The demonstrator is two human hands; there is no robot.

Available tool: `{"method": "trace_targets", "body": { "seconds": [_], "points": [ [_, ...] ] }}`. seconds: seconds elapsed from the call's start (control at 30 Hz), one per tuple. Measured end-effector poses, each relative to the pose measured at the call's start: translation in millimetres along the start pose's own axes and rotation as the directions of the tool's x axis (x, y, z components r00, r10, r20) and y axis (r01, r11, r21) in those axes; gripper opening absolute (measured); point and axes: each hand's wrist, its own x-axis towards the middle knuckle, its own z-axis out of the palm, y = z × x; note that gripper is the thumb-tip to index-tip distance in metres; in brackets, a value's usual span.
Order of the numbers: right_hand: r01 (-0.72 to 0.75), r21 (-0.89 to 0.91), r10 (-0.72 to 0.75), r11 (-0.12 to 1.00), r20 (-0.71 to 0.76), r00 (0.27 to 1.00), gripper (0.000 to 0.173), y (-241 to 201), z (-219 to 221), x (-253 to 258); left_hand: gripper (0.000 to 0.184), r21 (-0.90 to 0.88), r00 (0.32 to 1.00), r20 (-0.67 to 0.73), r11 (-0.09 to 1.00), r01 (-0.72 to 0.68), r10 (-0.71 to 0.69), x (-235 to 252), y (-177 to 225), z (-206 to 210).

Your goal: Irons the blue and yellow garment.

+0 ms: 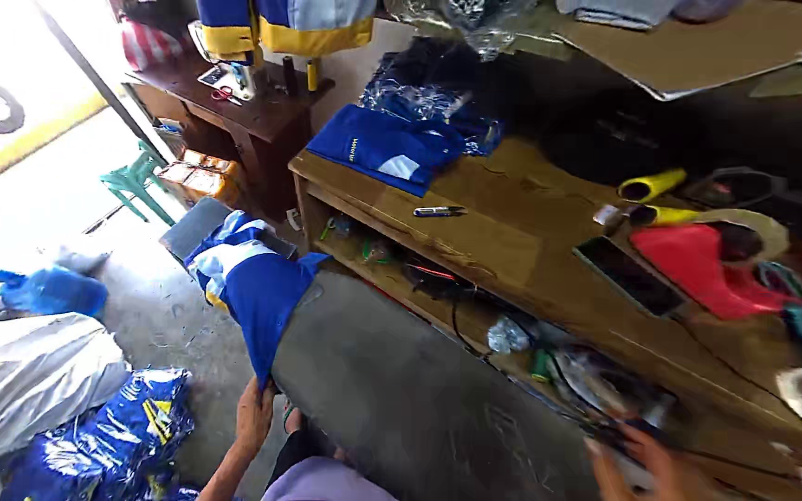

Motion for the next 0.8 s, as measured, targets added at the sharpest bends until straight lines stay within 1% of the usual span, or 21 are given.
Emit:
{"method": "trace_targets", "body": {
  "seconds": [0.03,0.07,0.1,0.13,0.17,0.2,0.23,0.27,0.3,0.33,0.37,0.43,0.47,0.5,0.53,0.6,0.63,0.67,0.73,0.77,0.8],
  "points": [
    [0.021,0.093,-0.033,0.995,0.128,0.991,0.053,-27.5,23.3,18.3,0.034,0.002,1.000,0.024,1.000,-0.008,0.008,-0.6,5.3,-5.1],
    [0.014,0.198,-0.064,0.980,0.249,0.966,0.049,-55.2,51.8,36.5,0.034,0.010,0.998,0.070,1.000,-0.002,0.002,0.3,11.6,-11.8],
    [-0.023,0.301,-0.093,0.953,0.366,0.926,0.045,-85.1,82.4,53.6,0.036,0.028,0.992,0.127,1.000,0.005,-0.008,2.9,18.4,-19.4],
    [-0.099,0.390,-0.114,0.915,0.487,0.866,0.044,-117.2,112.2,69.1,0.038,0.048,0.983,0.182,0.999,0.007,-0.016,6.6,26.1,-27.2],
    [-0.207,0.454,-0.127,0.867,0.602,0.788,0.044,-150.8,140.4,82.7,0.040,0.060,0.973,0.229,0.998,0.010,-0.024,9.9,35.1,-35.2],
    [-0.322,0.481,-0.136,0.815,0.700,0.701,0.044,-184.5,166.5,93.8,0.041,0.061,0.965,0.262,0.998,0.012,-0.028,12.4,45.0,-43.3],
    [-0.416,0.483,-0.143,0.770,0.767,0.626,0.046,-217.1,191.0,102.7,0.042,0.044,0.959,0.282,0.999,0.011,-0.023,14.2,55.9,-51.1],
    [-0.490,0.474,-0.146,0.732,0.811,0.566,0.049,-248.1,213.1,109.8,0.042,0.003,0.958,0.287,1.000,0.001,-0.002,15.4,67.7,-58.0],
    [-0.537,0.460,-0.142,0.708,0.836,0.530,0.052,-276.0,233.6,115.5,0.042,-0.054,0.957,0.290,0.998,-0.014,0.029,16.3,80.0,-64.2],
    [-0.549,0.450,-0.126,0.705,0.840,0.527,0.055,-300.4,251.8,119.7,0.040,-0.125,0.954,0.293,0.992,-0.032,0.068,16.9,92.7,-69.6],
    [-0.525,0.444,-0.099,0.726,0.823,0.559,0.057,-321.4,266.7,122.4,0.039,-0.207,0.947,0.300,0.977,-0.053,0.115,17.2,105.2,-74.7],
    [-0.368,0.418,-0.082,0.831,0.745,0.662,0.060,-351.6,284.1,125.7,0.035,-0.360,0.924,0.312,0.927,-0.100,0.221,18.1,127.9,-83.1],
    [-0.286,0.431,-0.117,0.856,0.700,0.705,0.060,-358.9,288.7,125.3,0.033,-0.424,0.908,0.319,0.898,-0.121,0.273,19.2,136.4,-85.5],
    [-0.233,0.475,-0.157,0.849,0.646,0.747,0.052,-361.4,292.0,122.9,0.031,-0.482,0.887,0.329,0.865,-0.137,0.324,21.2,142.2,-85.5],
    [-0.213,0.530,-0.180,0.821,0.594,0.784,0.042,-360.0,293.9,120.3,0.029,-0.536,0.864,0.341,0.832,-0.146,0.371,23.5,144.7,-82.7],
    [-0.225,0.655,-0.201,0.722,0.510,0.836,0.037,-349.9,293.7,117.4,0.026,-0.586,0.825,0.379,0.798,-0.136,0.419,26.1,143.4,-72.3],
    [-0.210,0.681,-0.226,0.701,0.492,0.841,0.037,-342.9,287.9,119.2,0.025,-0.594,0.810,0.407,0.796,-0.117,0.422,26.7,140.9,-65.8],
    [-0.223,0.679,-0.227,0.699,0.507,0.832,0.038,-335.5,279.7,121.9,0.024,-0.590,0.799,0.444,0.803,-0.079,0.405,26.6,136.7,-59.4],
    [-0.357,0.661,-0.153,0.659,0.584,0.798,0.039,-320.4,253.5,128.9,0.025,-0.536,0.781,0.532,0.844,0.013,0.326,27.8,124.7,-45.4],
    [-0.449,0.674,-0.108,0.586,0.615,0.781,0.044,-311.8,233.7,133.1,0.027,-0.476,0.775,0.573,0.878,0.052,0.265,29.7,117.8,-37.1],
    [-0.494,0.704,-0.081,0.510,0.611,0.787,0.049,-301.2,212.2,137.7,0.029,-0.400,0.769,0.605,0.914,0.072,0.204,32.1,110.9,-28.1]
  ]
}}
